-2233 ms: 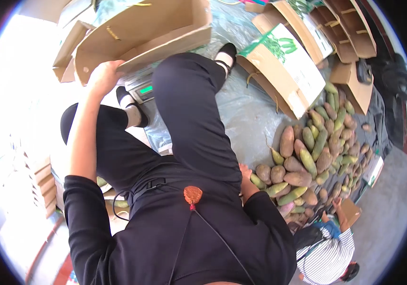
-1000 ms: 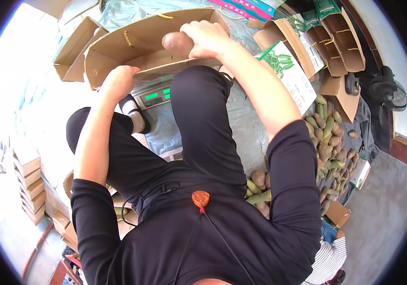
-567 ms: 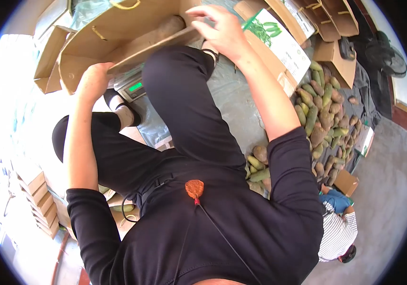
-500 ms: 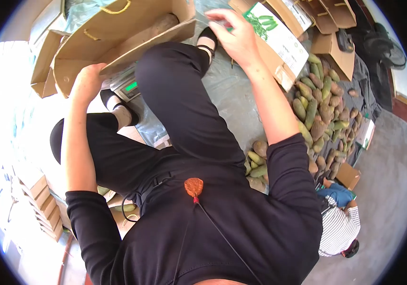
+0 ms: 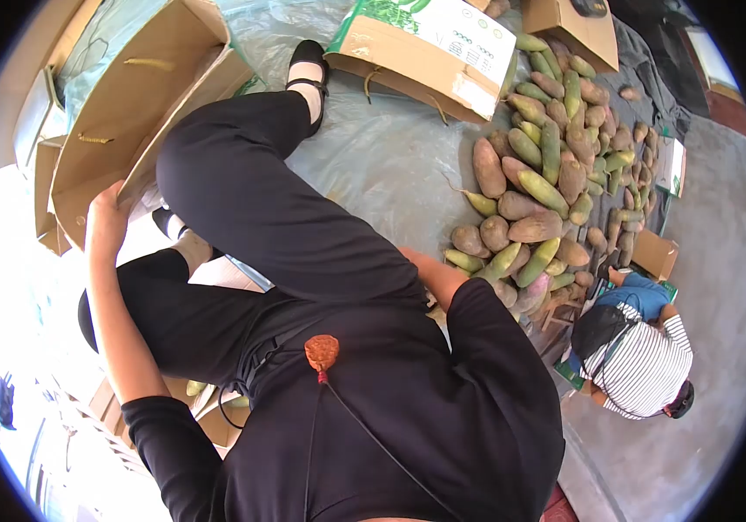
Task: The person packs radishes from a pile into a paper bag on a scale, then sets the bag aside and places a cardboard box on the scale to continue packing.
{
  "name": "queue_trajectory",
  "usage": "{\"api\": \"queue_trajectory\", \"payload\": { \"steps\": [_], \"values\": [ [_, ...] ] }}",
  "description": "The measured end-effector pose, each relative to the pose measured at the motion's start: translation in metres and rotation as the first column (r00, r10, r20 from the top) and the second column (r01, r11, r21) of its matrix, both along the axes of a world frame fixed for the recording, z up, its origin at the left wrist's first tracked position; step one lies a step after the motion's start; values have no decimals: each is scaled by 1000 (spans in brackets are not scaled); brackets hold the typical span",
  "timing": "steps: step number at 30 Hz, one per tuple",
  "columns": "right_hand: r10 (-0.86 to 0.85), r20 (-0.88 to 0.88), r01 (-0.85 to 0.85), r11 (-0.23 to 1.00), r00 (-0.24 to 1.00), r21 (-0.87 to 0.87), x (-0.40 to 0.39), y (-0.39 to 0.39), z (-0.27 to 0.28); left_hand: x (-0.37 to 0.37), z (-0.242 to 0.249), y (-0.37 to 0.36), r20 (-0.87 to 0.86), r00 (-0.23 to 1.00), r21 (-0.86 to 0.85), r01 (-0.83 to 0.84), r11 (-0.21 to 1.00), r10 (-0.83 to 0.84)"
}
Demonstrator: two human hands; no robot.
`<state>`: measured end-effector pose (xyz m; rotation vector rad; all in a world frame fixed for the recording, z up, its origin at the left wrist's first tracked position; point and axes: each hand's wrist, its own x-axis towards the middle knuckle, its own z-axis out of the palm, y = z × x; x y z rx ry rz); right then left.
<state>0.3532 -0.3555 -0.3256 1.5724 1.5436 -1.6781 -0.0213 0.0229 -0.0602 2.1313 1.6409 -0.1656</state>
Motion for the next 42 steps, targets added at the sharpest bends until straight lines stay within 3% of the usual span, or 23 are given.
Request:
{"api": "queue_trajectory", "payload": {
  "steps": [6,24,27,29,30,31,32,34,35,37,38,40,41,42],
  "values": [
    [33,44,-27,991,998,-129,-6,-31,0,3,0,-3,-22,999,-4,-39,999,39],
    [52,158,-22,982,986,-186,-9,-20,-19,1,-2,1,-95,995,21,-31,999,33],
    [-36,213,71,984,976,-161,-2,-13,-22,-6,-7,4,-100,995,45,0,999,4],
    [-233,274,251,968,933,-33,9,-12,-24,-7,-8,4,-91,996,27,-18,999,21],
    [-347,285,341,937,894,72,15,-12,-23,-7,-8,5,-83,996,11,-38,999,39],
    [-561,273,496,824,781,274,24,-14,-24,-4,-5,4,-78,996,11,-38,999,39],
    [-561,276,495,824,780,276,34,-11,-21,1,-1,3,-89,995,18,-35,999,36],
    [-678,377,586,735,632,341,55,-5,-17,5,2,0,-99,994,24,-34,999,36],
    [-677,377,584,736,632,344,65,-12,-23,5,2,0,-88,995,15,-37,999,38],
    [-871,220,752,491,440,440,80,-15,-25,3,1,2,-71,996,11,-44,999,45],
    [-869,218,747,493,444,445,84,-13,-20,1,-2,2,-31,999,2,-20,1000,20],
    [-930,37,749,317,365,582,85,-3,-10,-2,-2,2,19,1000,17,5,1000,-5],
    [-925,22,748,320,378,582,84,3,-10,2,2,0,30,1000,38,6,999,-7],
    [-947,-86,774,198,309,601,85,10,-10,5,5,-1,4,1000,20,-5,1000,5]
  ]
}}
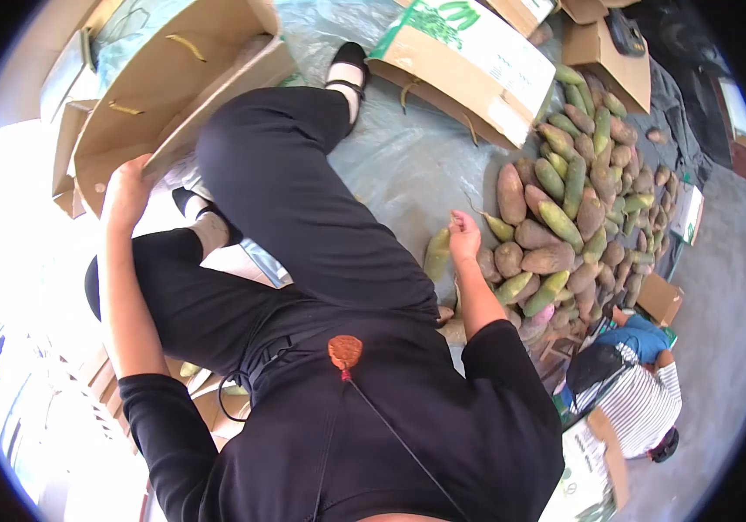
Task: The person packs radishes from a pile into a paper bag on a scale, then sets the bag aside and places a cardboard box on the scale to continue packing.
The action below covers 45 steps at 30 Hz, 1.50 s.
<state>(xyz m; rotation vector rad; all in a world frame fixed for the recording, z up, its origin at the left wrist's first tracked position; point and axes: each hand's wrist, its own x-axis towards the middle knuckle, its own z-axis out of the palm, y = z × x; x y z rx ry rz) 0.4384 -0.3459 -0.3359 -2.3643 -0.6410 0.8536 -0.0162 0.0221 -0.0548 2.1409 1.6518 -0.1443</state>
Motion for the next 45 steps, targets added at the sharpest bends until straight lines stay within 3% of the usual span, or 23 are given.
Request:
{"api": "queue_trajectory", "payload": {
  "steps": [2,5,7,9,13,15,19,21,24,27,29,31,33,35,37,38,40,43,45],
  "values": [
    [-95,-84,107,983,992,152,-7,20,9,4,3,-2,-5,1000,9,-8,1000,8],
    [-112,-152,150,953,982,265,-17,56,31,-2,1,-1,-8,998,40,64,997,-64],
    [-77,-174,128,944,982,305,-23,77,53,1,6,-1,-70,997,-28,17,999,-19],
    [-83,-297,209,881,951,425,-27,98,73,1,6,-2,-57,998,-26,10,1000,-11],
    [-121,-367,296,831,922,471,-32,143,132,-1,6,0,-69,997,-59,26,998,-30],
    [24,-269,152,773,963,615,-43,175,177,-1,8,-1,-72,997,-51,23,998,-27],
    [135,-259,140,566,956,813,-73,258,275,-1,9,-1,-15,1000,-64,12,998,-13],
    [264,-159,40,406,951,913,-89,294,317,-4,8,-2,9,1000,-59,-4,998,4],
    [495,-117,-26,274,861,961,-125,331,369,-6,4,-3,-14,998,16,54,998,-54],
    [670,-89,-31,166,737,986,-160,365,383,-4,4,0,-44,997,-6,69,998,-70],
    [753,-309,18,368,582,930,-188,393,361,-6,2,0,-51,996,-6,77,997,-77],
    [740,-149,-125,302,656,945,-232,398,373,-7,3,-1,-38,994,20,99,995,-98],
    [787,-51,-202,219,615,955,-266,413,349,-8,-1,0,-21,990,40,137,990,-136],
    [852,45,-429,217,522,877,-292,427,316,-13,-11,3,-31,994,33,105,994,-104],
    [880,-193,-402,381,434,832,-300,430,299,-16,-16,4,-47,993,25,108,994,-106],
    [868,-193,-399,394,458,828,-290,429,301,-18,-17,6,-23,995,14,97,995,-97],
    [781,-39,-452,400,623,797,-271,427,304,-16,-14,4,26,996,-15,90,996,-90],
    [717,-50,-347,396,695,850,-219,415,293,-8,-1,0,58,989,-51,142,989,-139],
    [662,-213,-282,558,719,781,-176,388,291,0,8,-2,89,993,-36,86,996,-82]
  ]
}}
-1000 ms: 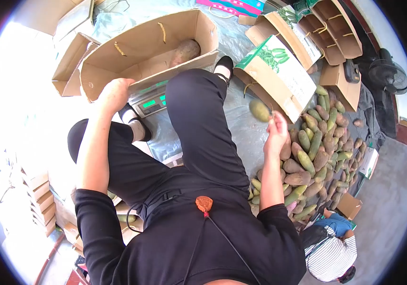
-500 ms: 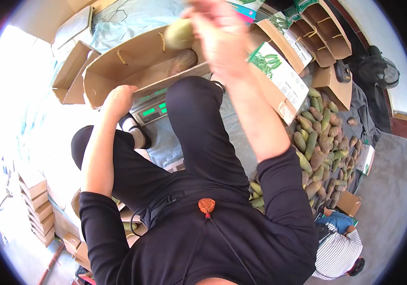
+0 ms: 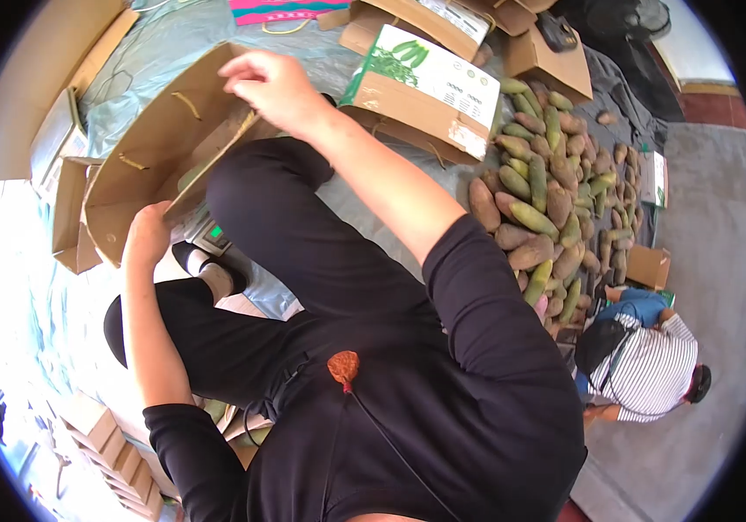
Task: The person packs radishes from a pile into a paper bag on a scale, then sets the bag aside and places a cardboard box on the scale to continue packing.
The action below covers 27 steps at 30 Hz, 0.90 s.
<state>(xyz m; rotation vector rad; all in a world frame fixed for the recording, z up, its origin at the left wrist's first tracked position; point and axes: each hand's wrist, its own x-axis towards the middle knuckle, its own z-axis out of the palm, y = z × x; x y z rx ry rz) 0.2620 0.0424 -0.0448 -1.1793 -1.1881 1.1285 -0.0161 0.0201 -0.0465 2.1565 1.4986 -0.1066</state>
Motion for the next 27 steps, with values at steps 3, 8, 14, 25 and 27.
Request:
{"api": "queue_trajectory", "payload": {
  "steps": [3,8,14,25,27],
  "values": [
    [-140,61,145,984,988,-103,56,-44,-57,-11,-20,8,24,999,-41,24,999,-23],
    [-294,339,420,813,894,-403,131,-167,-217,0,-10,5,15,1000,-77,11,997,-10],
    [-56,692,633,462,719,-621,189,-326,-278,5,-5,1,-13,997,-39,72,997,-72],
    [29,995,993,-69,98,-95,324,-408,-154,5,-12,4,-66,995,-126,-80,989,72],
    [28,994,986,-127,109,-105,340,-415,-138,5,-13,4,-121,989,-104,-100,990,88]
  ]
}}
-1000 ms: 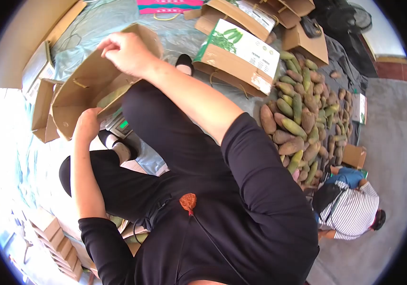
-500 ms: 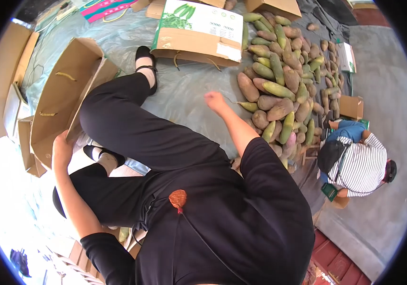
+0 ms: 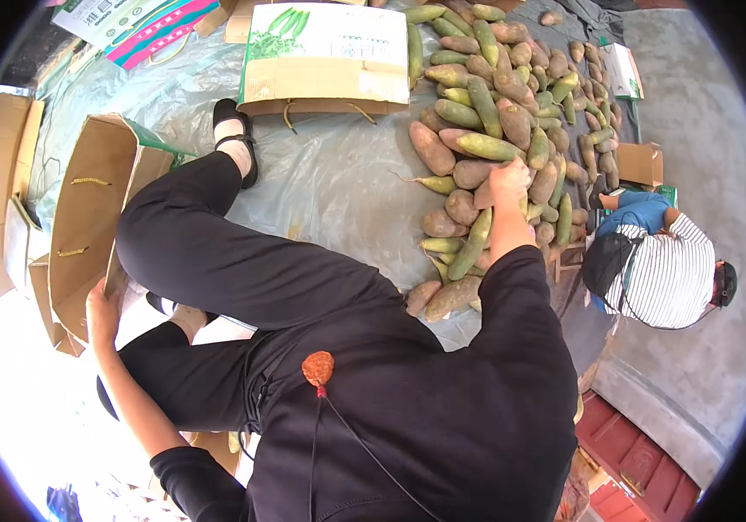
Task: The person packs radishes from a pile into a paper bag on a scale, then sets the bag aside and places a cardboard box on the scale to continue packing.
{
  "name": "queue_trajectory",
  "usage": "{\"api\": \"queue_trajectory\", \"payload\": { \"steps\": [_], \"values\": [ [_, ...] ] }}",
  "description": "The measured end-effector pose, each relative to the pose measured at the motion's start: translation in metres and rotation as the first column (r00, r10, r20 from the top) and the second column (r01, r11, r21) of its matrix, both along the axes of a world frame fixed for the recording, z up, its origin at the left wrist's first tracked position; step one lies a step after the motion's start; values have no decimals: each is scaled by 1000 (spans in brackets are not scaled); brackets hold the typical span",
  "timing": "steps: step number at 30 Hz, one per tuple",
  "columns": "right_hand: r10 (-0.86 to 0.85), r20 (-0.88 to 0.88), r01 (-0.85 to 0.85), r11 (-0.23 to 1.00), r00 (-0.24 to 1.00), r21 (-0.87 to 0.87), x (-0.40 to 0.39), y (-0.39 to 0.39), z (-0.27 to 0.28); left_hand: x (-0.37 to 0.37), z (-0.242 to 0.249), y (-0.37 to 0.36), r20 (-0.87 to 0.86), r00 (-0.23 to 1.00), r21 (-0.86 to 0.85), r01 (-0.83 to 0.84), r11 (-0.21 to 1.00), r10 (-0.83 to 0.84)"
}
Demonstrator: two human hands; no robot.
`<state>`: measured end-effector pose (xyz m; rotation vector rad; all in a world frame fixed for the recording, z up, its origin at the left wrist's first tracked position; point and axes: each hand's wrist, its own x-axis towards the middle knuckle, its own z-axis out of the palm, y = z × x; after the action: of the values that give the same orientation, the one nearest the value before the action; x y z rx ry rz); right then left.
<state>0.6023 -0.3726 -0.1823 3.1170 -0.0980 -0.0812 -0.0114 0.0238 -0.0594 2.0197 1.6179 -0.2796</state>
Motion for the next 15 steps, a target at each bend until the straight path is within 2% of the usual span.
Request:
{"api": "queue_trajectory", "payload": {
  "steps": [3,5,7,9,13,15],
  "values": [
    [-26,-98,17,995,995,-95,10,-7,19,-4,-3,1,-2,1000,-27,-13,1000,13],
    [-25,-289,-17,990,957,-140,14,-11,22,-13,-11,3,23,1000,-13,4,1000,-3],
    [-21,-278,-16,991,960,-132,15,-19,6,-14,-10,2,52,998,-1,20,1000,-20],
    [58,-188,-87,985,980,-149,14,-23,2,-4,-2,0,20,999,16,35,999,-35],
    [84,-172,-123,964,982,-237,5,0,16,-3,-2,-1,28,1000,-16,-15,1000,15],
    [24,-194,-73,966,981,-248,5,7,12,-6,-3,-3,153,987,9,39,999,-40]
  ]
}}
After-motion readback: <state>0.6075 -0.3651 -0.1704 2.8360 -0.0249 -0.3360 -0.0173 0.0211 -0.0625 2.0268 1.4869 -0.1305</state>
